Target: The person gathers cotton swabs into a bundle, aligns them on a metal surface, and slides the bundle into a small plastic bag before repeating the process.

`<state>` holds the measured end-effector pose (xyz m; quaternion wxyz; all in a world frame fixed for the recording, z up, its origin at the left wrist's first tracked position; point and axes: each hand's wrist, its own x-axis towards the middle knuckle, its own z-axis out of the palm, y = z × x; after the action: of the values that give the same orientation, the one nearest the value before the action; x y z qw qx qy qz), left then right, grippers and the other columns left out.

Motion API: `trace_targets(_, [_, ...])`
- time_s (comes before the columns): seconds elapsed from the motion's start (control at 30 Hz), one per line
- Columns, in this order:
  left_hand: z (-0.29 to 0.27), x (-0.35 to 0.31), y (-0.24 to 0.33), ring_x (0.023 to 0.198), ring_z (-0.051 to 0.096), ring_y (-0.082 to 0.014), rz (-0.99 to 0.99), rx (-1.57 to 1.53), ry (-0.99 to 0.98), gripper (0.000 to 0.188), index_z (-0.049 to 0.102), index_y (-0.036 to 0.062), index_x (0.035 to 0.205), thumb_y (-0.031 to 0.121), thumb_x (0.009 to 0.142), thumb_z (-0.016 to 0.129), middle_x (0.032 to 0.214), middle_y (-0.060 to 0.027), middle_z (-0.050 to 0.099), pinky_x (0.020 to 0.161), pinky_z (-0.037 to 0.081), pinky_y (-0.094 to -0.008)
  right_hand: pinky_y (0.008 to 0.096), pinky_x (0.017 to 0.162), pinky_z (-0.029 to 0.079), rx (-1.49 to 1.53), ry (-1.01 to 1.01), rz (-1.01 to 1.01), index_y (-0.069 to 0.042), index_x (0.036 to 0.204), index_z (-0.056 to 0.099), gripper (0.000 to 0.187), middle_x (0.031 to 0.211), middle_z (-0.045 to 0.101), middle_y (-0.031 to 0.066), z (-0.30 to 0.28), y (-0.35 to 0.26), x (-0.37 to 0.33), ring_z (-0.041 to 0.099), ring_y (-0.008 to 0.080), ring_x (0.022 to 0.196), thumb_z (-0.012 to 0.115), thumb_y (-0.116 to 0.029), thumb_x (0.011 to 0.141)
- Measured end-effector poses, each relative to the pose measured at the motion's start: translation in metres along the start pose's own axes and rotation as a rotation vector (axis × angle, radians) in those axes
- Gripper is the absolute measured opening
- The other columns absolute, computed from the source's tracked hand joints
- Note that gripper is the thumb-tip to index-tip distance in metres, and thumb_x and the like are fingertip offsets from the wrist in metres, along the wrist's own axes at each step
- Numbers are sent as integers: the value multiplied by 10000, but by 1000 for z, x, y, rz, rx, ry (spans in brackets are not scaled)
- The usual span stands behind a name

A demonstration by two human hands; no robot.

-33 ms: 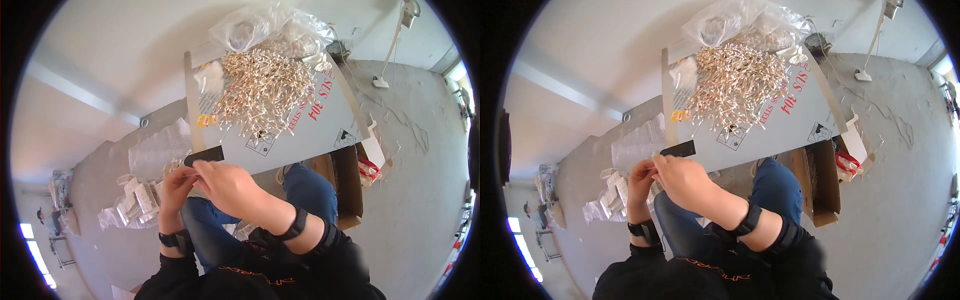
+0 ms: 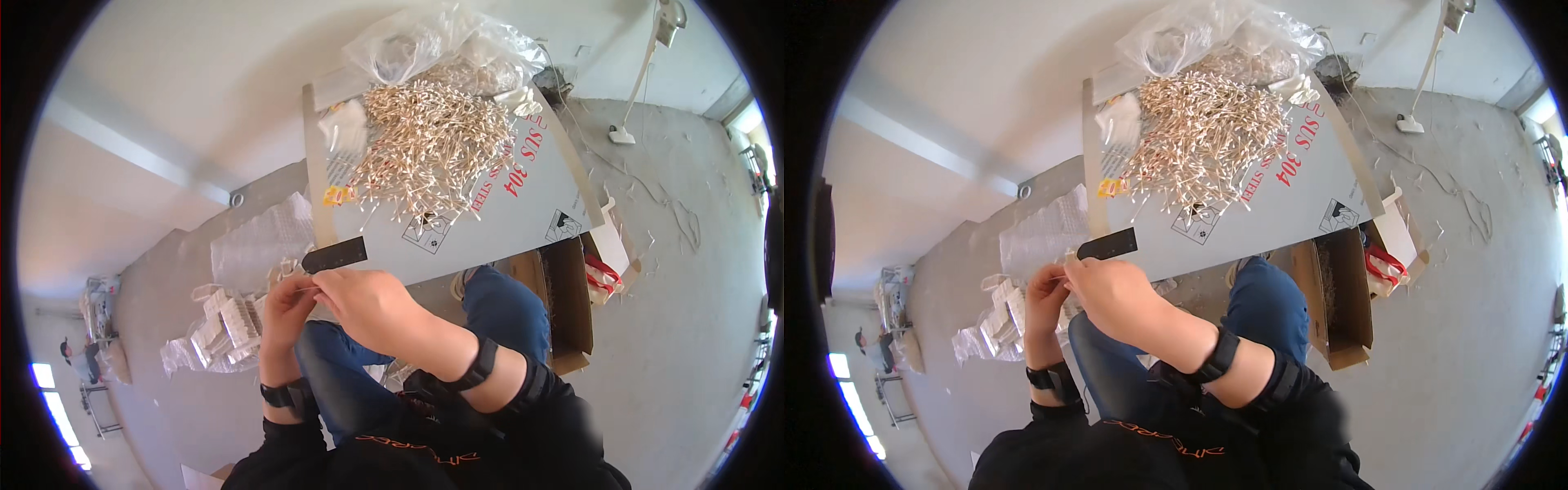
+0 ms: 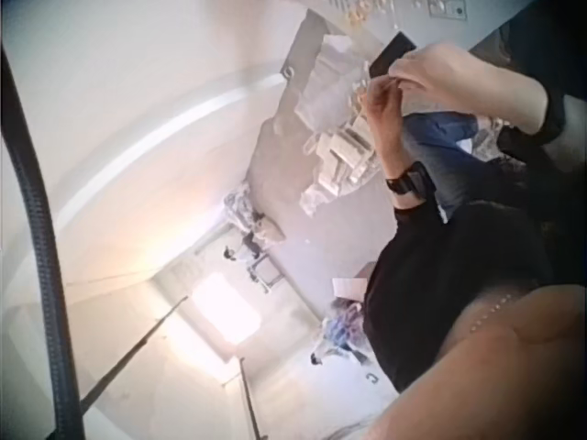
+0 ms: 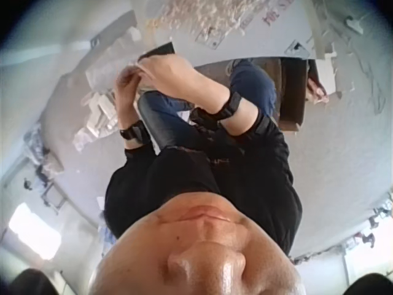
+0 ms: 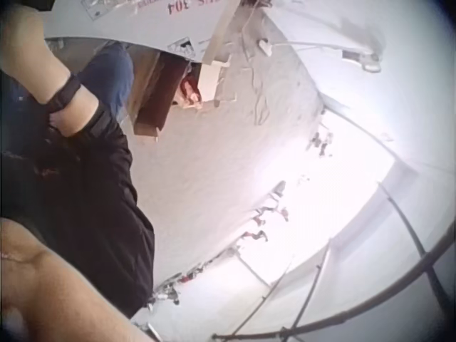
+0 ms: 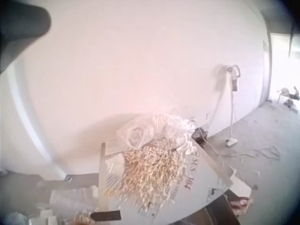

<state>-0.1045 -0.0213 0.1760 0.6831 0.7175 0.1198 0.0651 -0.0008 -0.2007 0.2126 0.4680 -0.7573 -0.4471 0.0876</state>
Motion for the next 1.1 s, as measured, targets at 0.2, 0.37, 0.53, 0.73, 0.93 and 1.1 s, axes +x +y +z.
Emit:
trace_targets(0.2, [16, -26, 10, 848, 571, -102, 147, 100, 484, 66, 622, 11, 942, 39, 947, 562, 924, -25, 631, 778, 446, -235, 438, 629, 501, 1, -52, -158, -3, 971, 560, 167, 834, 638, 162, 28, -7, 9, 635, 360, 765, 551, -73, 820])
trace_targets(0.37, [23, -38, 12, 738, 446, -74, 255, 205, 667, 204, 566, 44, 841, 181, 991, 545, 814, 11, 539, 701, 376, -215, 391, 626, 523, -57, 37, -325, 36, 1085, 576, 292, 860, 653, 144, 43, -14, 11, 653, 315, 752, 554, -74, 815])
trace_targets(0.53, [31, -40, 25, 766, 558, -78, 153, -311, 649, 144, 620, 20, 905, 109, 976, 532, 858, -17, 623, 684, 434, -224, 376, 672, 539, -114, 86, -374, 61, 1140, 566, 359, 946, 652, 156, 51, -17, 8, 657, 307, 819, 576, -82, 811])
trace_targets(0.73, [16, -37, 0, 757, 578, -88, 212, -395, 494, 100, 619, 16, 881, 63, 948, 562, 841, -27, 637, 694, 445, -225, 401, 718, 519, 98, 71, -292, 28, 1085, 584, 347, 896, 618, 142, 46, -18, 8, 626, 327, 850, 614, -52, 748])
trace_targets(0.93, [20, -33, -3, 739, 563, -84, 235, -83, 515, 103, 616, 20, 871, 82, 949, 589, 812, -15, 634, 696, 439, -225, 414, 717, 509, 111, 87, -333, -1, 1020, 602, 295, 857, 605, 138, 38, -10, 10, 617, 336, 833, 596, -14, 725])
trace_targets(1.1, [12, -37, 0, 739, 559, -80, 217, 162, 445, 117, 607, 17, 837, 87, 931, 614, 812, -21, 635, 680, 430, -219, 404, 664, 511, 84, 69, -319, -27, 922, 581, 210, 814, 607, 111, 34, -9, 10, 624, 323, 786, 611, -30, 714])
